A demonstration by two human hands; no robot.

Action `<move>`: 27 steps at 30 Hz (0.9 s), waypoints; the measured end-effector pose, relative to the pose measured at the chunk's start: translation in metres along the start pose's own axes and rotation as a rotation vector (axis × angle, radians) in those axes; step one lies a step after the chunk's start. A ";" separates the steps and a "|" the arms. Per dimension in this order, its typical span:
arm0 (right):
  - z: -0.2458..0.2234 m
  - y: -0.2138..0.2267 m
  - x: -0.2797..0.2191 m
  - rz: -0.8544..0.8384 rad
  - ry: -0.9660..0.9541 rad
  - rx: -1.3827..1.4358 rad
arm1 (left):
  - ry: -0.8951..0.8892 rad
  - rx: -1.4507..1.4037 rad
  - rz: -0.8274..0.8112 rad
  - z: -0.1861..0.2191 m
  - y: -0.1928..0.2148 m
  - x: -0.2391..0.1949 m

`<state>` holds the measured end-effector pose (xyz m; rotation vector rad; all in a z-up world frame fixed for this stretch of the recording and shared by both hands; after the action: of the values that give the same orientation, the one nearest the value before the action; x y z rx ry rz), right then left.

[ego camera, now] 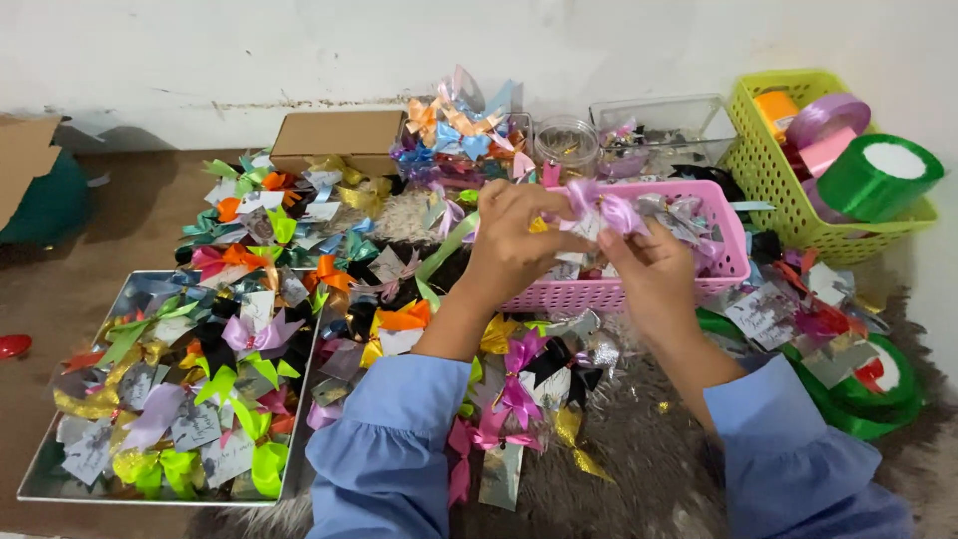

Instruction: The person sorts small decorative bows from a metal tray into a pink basket. They pick up individual bows, sometimes adjusting them, and place them into the basket.

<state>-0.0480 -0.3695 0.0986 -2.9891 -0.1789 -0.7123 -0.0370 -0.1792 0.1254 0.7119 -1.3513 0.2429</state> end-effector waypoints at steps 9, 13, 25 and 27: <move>-0.044 0.035 0.021 0.015 0.014 -0.284 | 0.341 -0.355 0.087 -0.049 -0.009 -0.026; -0.044 0.077 0.044 -0.087 -0.084 -0.331 | 0.655 -0.325 0.068 -0.052 0.035 -0.011; -0.027 0.121 0.051 -0.350 0.160 -1.014 | 1.279 -0.060 -0.046 -0.127 0.058 -0.084; -0.045 0.103 0.048 -0.353 0.254 -1.025 | 1.291 -0.010 -0.076 -0.135 0.059 -0.096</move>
<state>-0.0121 -0.4706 0.1565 -3.7739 -0.4490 -1.6324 0.0163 -0.0311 0.0473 0.4260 -0.0932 0.5153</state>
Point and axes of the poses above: each hand's wrist, its own x-axis towards the middle knuckle, its own y-axis out of the back of the hand, z = x × y, the point moved 1 cm from there along x, towards the middle knuckle, and after that the axes turned 4 degrees about -z, right-handed, at the moved point
